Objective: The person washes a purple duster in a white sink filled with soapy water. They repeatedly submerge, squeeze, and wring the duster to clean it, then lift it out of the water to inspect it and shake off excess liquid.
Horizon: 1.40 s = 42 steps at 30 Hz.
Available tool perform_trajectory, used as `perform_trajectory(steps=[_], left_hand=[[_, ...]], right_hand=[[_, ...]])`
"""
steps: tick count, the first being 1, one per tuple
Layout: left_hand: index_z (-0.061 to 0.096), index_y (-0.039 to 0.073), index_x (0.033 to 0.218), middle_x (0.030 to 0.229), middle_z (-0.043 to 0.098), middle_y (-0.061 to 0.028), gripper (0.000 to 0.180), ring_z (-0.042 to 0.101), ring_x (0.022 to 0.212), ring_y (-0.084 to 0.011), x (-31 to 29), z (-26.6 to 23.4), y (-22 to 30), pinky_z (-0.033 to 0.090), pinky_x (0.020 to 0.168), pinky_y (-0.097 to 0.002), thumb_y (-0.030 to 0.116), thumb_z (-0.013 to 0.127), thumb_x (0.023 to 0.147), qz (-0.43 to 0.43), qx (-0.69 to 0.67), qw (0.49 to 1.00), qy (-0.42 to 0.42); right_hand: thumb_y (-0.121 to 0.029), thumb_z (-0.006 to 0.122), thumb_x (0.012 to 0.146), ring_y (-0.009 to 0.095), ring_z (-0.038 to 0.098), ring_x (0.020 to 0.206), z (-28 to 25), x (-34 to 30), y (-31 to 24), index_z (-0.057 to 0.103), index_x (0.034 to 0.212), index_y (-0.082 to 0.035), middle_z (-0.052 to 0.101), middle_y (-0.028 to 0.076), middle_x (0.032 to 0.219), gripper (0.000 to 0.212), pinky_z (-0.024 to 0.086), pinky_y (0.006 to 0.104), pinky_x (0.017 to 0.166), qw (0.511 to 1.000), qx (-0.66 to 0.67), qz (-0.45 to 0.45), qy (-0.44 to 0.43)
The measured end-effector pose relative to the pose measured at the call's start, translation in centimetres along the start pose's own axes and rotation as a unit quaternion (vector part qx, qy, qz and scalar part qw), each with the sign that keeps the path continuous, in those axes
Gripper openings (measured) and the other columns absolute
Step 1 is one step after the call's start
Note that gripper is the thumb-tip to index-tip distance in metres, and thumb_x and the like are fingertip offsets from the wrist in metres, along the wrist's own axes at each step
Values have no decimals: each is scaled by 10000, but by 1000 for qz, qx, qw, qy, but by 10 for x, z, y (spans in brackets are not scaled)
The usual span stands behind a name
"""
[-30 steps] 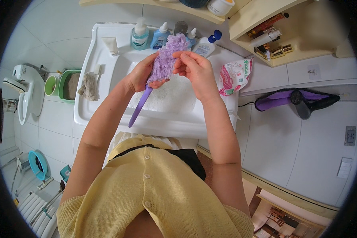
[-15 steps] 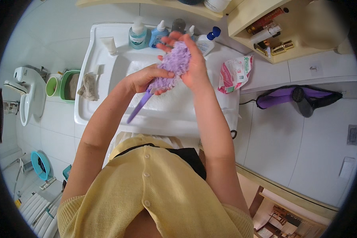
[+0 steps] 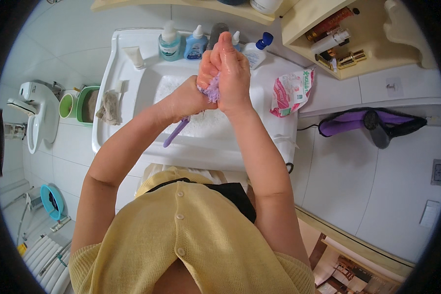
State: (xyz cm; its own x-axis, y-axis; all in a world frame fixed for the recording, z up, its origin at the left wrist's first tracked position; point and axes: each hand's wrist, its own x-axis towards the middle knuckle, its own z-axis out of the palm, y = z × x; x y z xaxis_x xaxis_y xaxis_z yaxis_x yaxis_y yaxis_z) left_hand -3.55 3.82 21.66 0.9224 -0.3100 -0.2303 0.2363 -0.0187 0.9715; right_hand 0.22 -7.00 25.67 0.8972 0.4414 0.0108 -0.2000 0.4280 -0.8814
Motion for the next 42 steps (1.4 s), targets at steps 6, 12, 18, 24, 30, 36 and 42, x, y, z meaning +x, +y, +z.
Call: perform_trajectory(steps=[6, 12, 18, 24, 30, 36, 42], left_hand=[[625, 6, 890, 828, 655, -77, 216, 596, 753, -165, 3, 8, -15, 488, 680, -328, 128, 709, 732, 75, 110, 990, 57], [621, 6, 890, 802, 654, -110, 211, 614, 761, -203, 3, 11, -17, 491, 682, -336, 144, 692, 747, 71, 122, 987, 73], [617, 8, 891, 804, 655, -118, 220, 615, 756, -221, 7, 17, -28, 492, 677, -344, 168, 687, 757, 71, 106, 986, 109], [620, 15, 927, 835, 666, -122, 241, 635, 791, -231, 22, 11, -29, 495, 702, -342, 178, 694, 766, 55, 135, 983, 113], [613, 28, 946, 818, 664, -194, 267, 634, 808, -375, 34, 7, -23, 501, 703, -397, 200, 667, 749, 136, 121, 960, 213], [489, -16, 1096, 1166, 515, -227, 494, 560, 996, -406, 28, 21, -38, 484, 778, -448, 40, 686, 646, 301, 251, 885, 253], [595, 4, 1044, 954, 592, -145, 402, 623, 902, -274, 26, -7, -12, 526, 724, -345, 73, 754, 681, 209, 80, 973, 53]], right_hand=[[-490, 427, 977, 101, 241, 411, 6, -4, 1, 283, 602, -127, 280, 4, 510, 541, 231, 269, 373, 999, -36, -35, 8], [-477, 438, 978, 99, 237, 410, 3, -4, 5, 292, 611, -128, 286, 6, 504, 527, 226, 267, 369, 998, -48, -37, 5], [-486, 484, 959, 97, 294, 426, -10, 1, 17, 331, 624, -96, 338, 13, 517, 537, 244, 255, 372, 998, -55, -24, 5], [-457, 508, 956, 110, 345, 454, -17, 9, 14, 373, 642, -94, 383, 19, 547, 499, 300, 272, 406, 999, -22, -25, -16], [-411, 517, 957, 196, 593, 761, -15, 14, 3, 530, 994, -56, 579, 86, 821, 357, 486, 322, 734, 988, -3, -144, 57], [-406, 528, 952, 183, 562, 744, -30, 7, 18, 523, 925, -81, 552, 48, 776, 327, 482, 383, 763, 978, -35, -110, 173], [-463, 541, 937, 164, 454, 610, -21, 7, -2, 424, 757, -109, 418, 17, 653, 414, 454, 354, 650, 983, 137, -105, 66]])
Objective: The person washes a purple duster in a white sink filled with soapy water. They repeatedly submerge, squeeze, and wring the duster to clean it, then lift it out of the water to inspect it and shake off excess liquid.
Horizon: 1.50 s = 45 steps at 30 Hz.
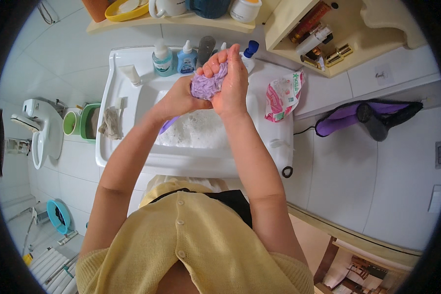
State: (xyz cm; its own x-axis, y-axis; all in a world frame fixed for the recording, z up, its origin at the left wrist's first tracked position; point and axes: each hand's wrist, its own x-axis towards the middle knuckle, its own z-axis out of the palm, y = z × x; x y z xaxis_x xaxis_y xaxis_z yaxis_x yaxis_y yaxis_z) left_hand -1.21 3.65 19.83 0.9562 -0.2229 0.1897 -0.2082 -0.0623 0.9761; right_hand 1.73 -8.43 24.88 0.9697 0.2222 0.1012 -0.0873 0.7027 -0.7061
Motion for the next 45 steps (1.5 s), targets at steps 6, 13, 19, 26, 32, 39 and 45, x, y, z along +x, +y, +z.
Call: perform_trajectory(steps=[6, 13, 19, 26, 32, 39, 45], left_hand=[[602, 52, 877, 700, 565, 0, 123, 559, 613, -113, -4, -10, 26, 448, 527, -221, 92, 682, 792, -196, -126, 961, -152], [592, 79, 959, 886, 605, -36, 264, 571, 832, -139, -12, -1, 42, 463, 721, -266, 86, 709, 723, -135, -143, 976, -95], [631, 63, 951, 925, 662, -142, 236, 617, 866, -296, -23, 16, 48, 494, 773, -344, 140, 681, 734, -18, 16, 1000, -15], [623, 48, 854, 802, 649, -194, 136, 602, 779, -411, -32, 23, 48, 498, 664, -401, 95, 609, 727, 33, 67, 996, 49], [613, 26, 810, 771, 636, -216, 120, 589, 770, -428, -28, 21, 40, 495, 655, -411, 84, 610, 705, 10, 65, 995, 75], [616, 21, 859, 806, 647, -213, 166, 594, 797, -431, -25, 19, 24, 500, 676, -399, 114, 626, 722, 10, 102, 990, 98], [619, 34, 905, 866, 668, -133, 194, 627, 807, -334, -14, 0, 9, 502, 716, -373, 158, 666, 763, -18, 49, 997, 64]], right_hand=[[-502, 457, 959, 238, 586, 713, 18, -6, -10, 412, 739, -115, 505, 63, 699, 447, 502, 408, 727, 993, -107, 32, -42], [-564, 421, 950, 198, 456, 506, 39, -21, -24, 326, 610, -116, 374, 47, 555, 570, 383, 314, 518, 979, -174, 67, -89], [-534, 386, 972, 133, 276, 433, 49, -35, -31, 294, 593, -123, 322, 23, 503, 567, 276, 285, 435, 974, -175, 57, -136], [-503, 346, 992, 131, 235, 410, 56, -42, -25, 282, 591, -120, 300, 23, 489, 559, 256, 292, 413, 973, -193, 12, -125], [-452, 380, 994, 131, 233, 410, 58, -34, -21, 281, 599, -117, 287, 31, 485, 528, 253, 295, 409, 966, -229, -9, -115], [-433, 427, 971, 133, 246, 405, 48, -23, -6, 297, 617, -113, 297, 36, 486, 495, 254, 294, 408, 967, -225, 17, -117], [-454, 479, 951, 134, 293, 431, 39, -5, 11, 359, 679, -104, 349, 46, 528, 459, 292, 302, 437, 980, -167, 39, -99]])
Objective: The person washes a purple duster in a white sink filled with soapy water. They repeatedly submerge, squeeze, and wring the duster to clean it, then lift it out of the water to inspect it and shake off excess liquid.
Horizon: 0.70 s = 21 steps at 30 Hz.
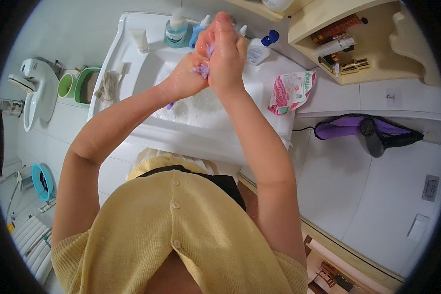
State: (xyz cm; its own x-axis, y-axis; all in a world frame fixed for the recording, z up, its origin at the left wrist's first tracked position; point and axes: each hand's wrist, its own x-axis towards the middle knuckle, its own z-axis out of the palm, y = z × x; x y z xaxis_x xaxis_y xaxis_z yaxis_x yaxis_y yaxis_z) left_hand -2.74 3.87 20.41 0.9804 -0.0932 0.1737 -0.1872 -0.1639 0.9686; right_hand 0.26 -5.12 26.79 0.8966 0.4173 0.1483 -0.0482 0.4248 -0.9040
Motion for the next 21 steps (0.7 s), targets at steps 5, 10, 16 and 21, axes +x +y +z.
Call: perform_trajectory(steps=[5, 10, 16, 21], left_hand=[[637, 62, 970, 893, 644, -25, 241, 592, 834, -145, 1, -21, 10, 478, 749, -304, 192, 709, 781, -66, -125, 989, -41], [617, 64, 1124, 988, 642, -26, 350, 564, 954, -107, -8, -47, -2, 439, 849, -277, 281, 679, 856, -110, -232, 966, 25], [363, 101, 1412, 1324, 495, -88, 579, 456, 1222, -189, 0, -24, 9, 349, 1026, -345, 335, 583, 931, -48, -267, 962, 16], [179, 127, 1482, 1371, 421, -131, 826, 450, 1239, -239, -2, -30, -3, 363, 1033, -372, 246, 681, 837, 22, -273, 956, 100]], right_hand=[[-453, 463, 965, 203, 602, 786, -5, 8, -4, 562, 1014, -42, 617, 130, 858, 426, 491, 328, 751, 992, -96, -73, -48], [-429, 425, 992, 158, 579, 955, -60, 0, 39, 561, 1144, -16, 614, 71, 1080, 461, 436, 288, 877, 977, -178, -96, 65], [-415, 346, 1021, 125, 577, 845, -20, -7, 50, 592, 1062, -31, 626, 41, 951, 458, 456, 268, 770, 966, -232, -54, 104], [-470, 327, 1003, 337, 615, 705, -17, 0, 50, 626, 940, -19, 645, 155, 732, 544, 464, 409, 679, 912, -360, 31, 192]])
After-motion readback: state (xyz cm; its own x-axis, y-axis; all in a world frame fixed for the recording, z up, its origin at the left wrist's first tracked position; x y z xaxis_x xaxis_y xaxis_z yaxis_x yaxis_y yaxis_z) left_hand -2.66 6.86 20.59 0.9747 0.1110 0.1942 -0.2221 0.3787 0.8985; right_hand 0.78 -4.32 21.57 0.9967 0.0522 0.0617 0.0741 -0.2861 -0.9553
